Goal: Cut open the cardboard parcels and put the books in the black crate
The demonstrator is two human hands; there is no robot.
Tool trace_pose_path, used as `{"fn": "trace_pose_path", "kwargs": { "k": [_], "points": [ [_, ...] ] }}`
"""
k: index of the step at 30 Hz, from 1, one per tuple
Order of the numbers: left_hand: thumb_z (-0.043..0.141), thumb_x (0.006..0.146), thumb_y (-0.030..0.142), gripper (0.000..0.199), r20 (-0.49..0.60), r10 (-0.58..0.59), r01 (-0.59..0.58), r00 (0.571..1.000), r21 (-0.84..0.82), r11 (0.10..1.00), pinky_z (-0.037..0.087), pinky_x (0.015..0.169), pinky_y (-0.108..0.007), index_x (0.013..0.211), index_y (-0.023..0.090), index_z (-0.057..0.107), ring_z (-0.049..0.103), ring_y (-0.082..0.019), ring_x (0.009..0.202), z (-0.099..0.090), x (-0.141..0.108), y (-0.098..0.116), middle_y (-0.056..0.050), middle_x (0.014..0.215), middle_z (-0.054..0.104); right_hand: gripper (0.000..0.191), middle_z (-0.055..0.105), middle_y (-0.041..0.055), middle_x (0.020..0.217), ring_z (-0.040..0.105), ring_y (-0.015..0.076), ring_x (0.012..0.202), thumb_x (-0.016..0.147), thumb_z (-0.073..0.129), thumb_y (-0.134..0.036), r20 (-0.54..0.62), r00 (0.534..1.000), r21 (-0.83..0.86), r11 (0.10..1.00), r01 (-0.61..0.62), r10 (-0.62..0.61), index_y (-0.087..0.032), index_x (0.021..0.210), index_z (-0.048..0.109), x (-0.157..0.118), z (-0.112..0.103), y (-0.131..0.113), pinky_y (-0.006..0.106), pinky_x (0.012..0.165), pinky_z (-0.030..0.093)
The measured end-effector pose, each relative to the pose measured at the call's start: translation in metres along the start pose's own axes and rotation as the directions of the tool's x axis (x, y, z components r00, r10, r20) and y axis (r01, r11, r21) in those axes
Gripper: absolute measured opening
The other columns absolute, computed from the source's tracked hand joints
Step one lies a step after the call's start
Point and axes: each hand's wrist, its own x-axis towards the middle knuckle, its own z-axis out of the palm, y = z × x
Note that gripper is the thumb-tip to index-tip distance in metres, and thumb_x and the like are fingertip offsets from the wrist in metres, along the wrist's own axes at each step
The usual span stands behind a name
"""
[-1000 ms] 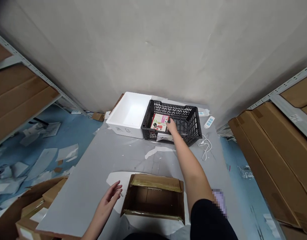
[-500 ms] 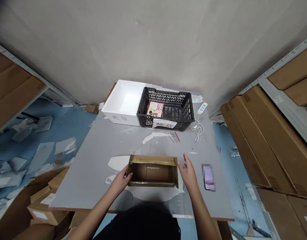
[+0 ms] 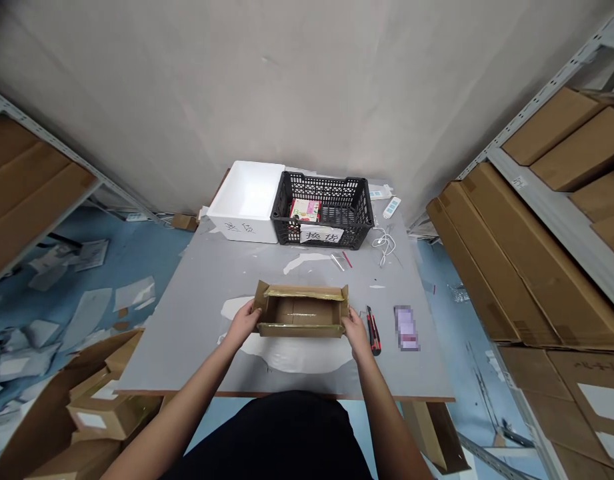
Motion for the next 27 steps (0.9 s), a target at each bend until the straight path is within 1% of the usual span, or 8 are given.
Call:
{"fn": "trace_pose_path", "kwargs": {
  "k": [2, 5, 10, 14, 16, 19, 22, 27],
  "points": [
    [0.05, 0.075, 0.032, 0.045, -0.013, 0.001, -0.001, 1.0, -0.047, 0.999, 0.047, 0.092, -0.039, 0.115, 0.016, 0.065, 0.064, -0.028, 0.104, -0.001, -0.005, 0.003, -0.009, 0.109, 0.071, 0.045, 0.074, 0.0046, 0.103, 0.068, 0.0246, 0.09, 0.068, 0.059, -0.039, -0.021, 1.0, 0.022, 1.0, -0.019, 0.019, -0.024, 0.11, 0.068, -0.004, -0.001, -0.002, 0.032, 0.071, 0.054],
    [0.053, 0.075, 0.035, 0.046, -0.033, 0.022, -0.025, 0.999, -0.107, 0.994, 0.047, 0.092, -0.038, 0.115, 0.016, 0.065, 0.063, -0.028, 0.105, -0.003, -0.017, 0.008, -0.009, 0.111, 0.071, 0.047, 0.073, 0.005, 0.103, 0.068, 0.025, 0.092, 0.069, 0.062, -0.043, -0.025, 0.999, 0.037, 0.999, 0.022, -0.021, -0.023, 0.111, 0.067, -0.015, -0.003, -0.001, 0.033, 0.072, 0.054],
    [0.054, 0.078, 0.039, 0.052, -0.058, 0.075, -0.085, 0.995, -0.19, 0.978, 0.045, 0.097, -0.038, 0.124, 0.016, 0.061, 0.06, -0.028, 0.116, -0.013, -0.049, 0.017, -0.01, 0.123, 0.067, 0.047, 0.07, 0.0061, 0.113, 0.065, 0.026, 0.105, 0.073, 0.064, -0.044, -0.019, 0.993, 0.06, 0.991, 0.121, -0.12, -0.024, 0.116, 0.067, -0.044, -0.004, 0.008, 0.04, 0.089, 0.052],
    [0.056, 0.079, 0.041, 0.054, -0.06, 0.102, -0.114, 0.993, -0.242, 0.964, 0.044, 0.099, -0.04, 0.125, 0.013, 0.06, 0.059, -0.029, 0.117, -0.025, -0.078, 0.018, -0.013, 0.127, 0.064, 0.05, 0.067, 0.0065, 0.124, 0.063, 0.0269, 0.113, 0.077, 0.064, -0.046, -0.026, 0.99, 0.106, 0.985, 0.14, -0.138, -0.026, 0.123, 0.064, -0.075, -0.002, 0.014, 0.044, 0.097, 0.049],
    [0.056, 0.08, 0.042, 0.055, -0.052, 0.114, -0.123, 0.992, -0.239, 0.963, 0.044, 0.1, -0.04, 0.127, 0.013, 0.059, 0.058, -0.029, 0.118, -0.032, -0.091, 0.016, -0.013, 0.129, 0.063, 0.053, 0.064, 0.006, 0.13, 0.059, 0.028, 0.12, 0.078, 0.065, -0.048, -0.036, 0.989, 0.116, 0.983, 0.144, -0.141, -0.026, 0.127, 0.062, -0.093, -0.001, 0.016, 0.045, 0.099, 0.049],
    [0.055, 0.082, 0.043, 0.055, -0.025, 0.121, -0.123, 0.992, -0.216, 0.969, 0.043, 0.101, -0.039, 0.129, 0.015, 0.058, 0.057, -0.028, 0.12, -0.041, -0.106, 0.011, -0.011, 0.131, 0.062, 0.056, 0.064, 0.0056, 0.13, 0.054, 0.0295, 0.127, 0.078, 0.066, -0.05, -0.064, 0.988, 0.109, 0.983, 0.145, -0.138, -0.026, 0.128, 0.061, -0.12, 0.002, 0.022, 0.046, 0.1, 0.048],
    [0.054, 0.082, 0.041, 0.054, 0.0, 0.119, -0.117, 0.993, -0.194, 0.974, 0.043, 0.102, -0.039, 0.13, 0.016, 0.059, 0.057, -0.027, 0.121, -0.049, -0.116, 0.006, -0.01, 0.13, 0.063, 0.056, 0.067, 0.0056, 0.126, 0.054, 0.0305, 0.126, 0.078, 0.067, -0.051, -0.112, 0.987, 0.13, 0.983, 0.132, -0.118, -0.026, 0.128, 0.062, -0.146, 0.007, 0.031, 0.047, 0.1, 0.048],
    [0.055, 0.081, 0.038, 0.052, 0.053, 0.114, -0.105, 0.992, -0.159, 0.982, 0.042, 0.103, -0.041, 0.128, 0.016, 0.059, 0.058, -0.028, 0.118, -0.056, -0.124, 0.0, -0.01, 0.129, 0.064, 0.053, 0.065, 0.0038, 0.129, 0.053, 0.0297, 0.127, 0.078, 0.067, -0.047, -0.214, 0.971, 0.153, 0.978, 0.141, -0.106, -0.027, 0.128, 0.063, -0.184, 0.016, 0.05, 0.047, 0.105, 0.043]
  ]
}}
